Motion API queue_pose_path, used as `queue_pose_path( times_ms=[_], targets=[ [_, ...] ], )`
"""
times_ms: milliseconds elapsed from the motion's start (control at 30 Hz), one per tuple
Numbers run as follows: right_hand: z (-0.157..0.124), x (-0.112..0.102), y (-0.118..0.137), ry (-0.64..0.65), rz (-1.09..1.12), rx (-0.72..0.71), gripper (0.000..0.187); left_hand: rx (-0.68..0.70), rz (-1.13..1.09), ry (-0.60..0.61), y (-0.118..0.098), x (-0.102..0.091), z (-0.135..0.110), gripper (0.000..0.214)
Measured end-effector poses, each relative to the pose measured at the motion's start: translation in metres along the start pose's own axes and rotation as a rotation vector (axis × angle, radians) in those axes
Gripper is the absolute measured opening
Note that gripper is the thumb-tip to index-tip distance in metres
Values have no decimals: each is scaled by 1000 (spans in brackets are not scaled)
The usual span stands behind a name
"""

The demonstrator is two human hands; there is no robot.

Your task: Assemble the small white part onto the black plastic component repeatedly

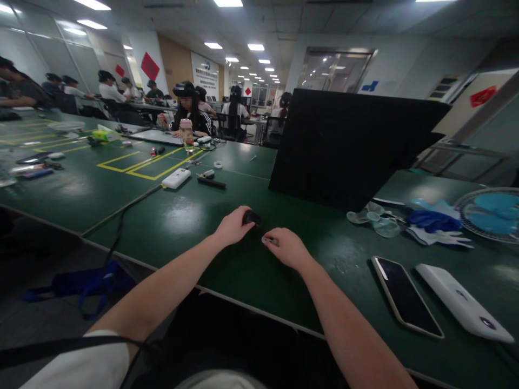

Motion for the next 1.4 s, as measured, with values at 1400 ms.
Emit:
queue_pose_path(
  times_ms=[1400],
  targets=[
    [-3,-28,-20,-138,-134,113,38,77,-11,173,-26,8,-12,45]
  ],
)
Point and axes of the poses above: each hand's wrist, its own z-axis towards the middle knuckle, its own x-axis out of the palm, y = z × x, the point moved 6 cm from there along z, towards the middle knuckle, and after that the axes turned 4 degrees about -y, right-handed, at the moved point
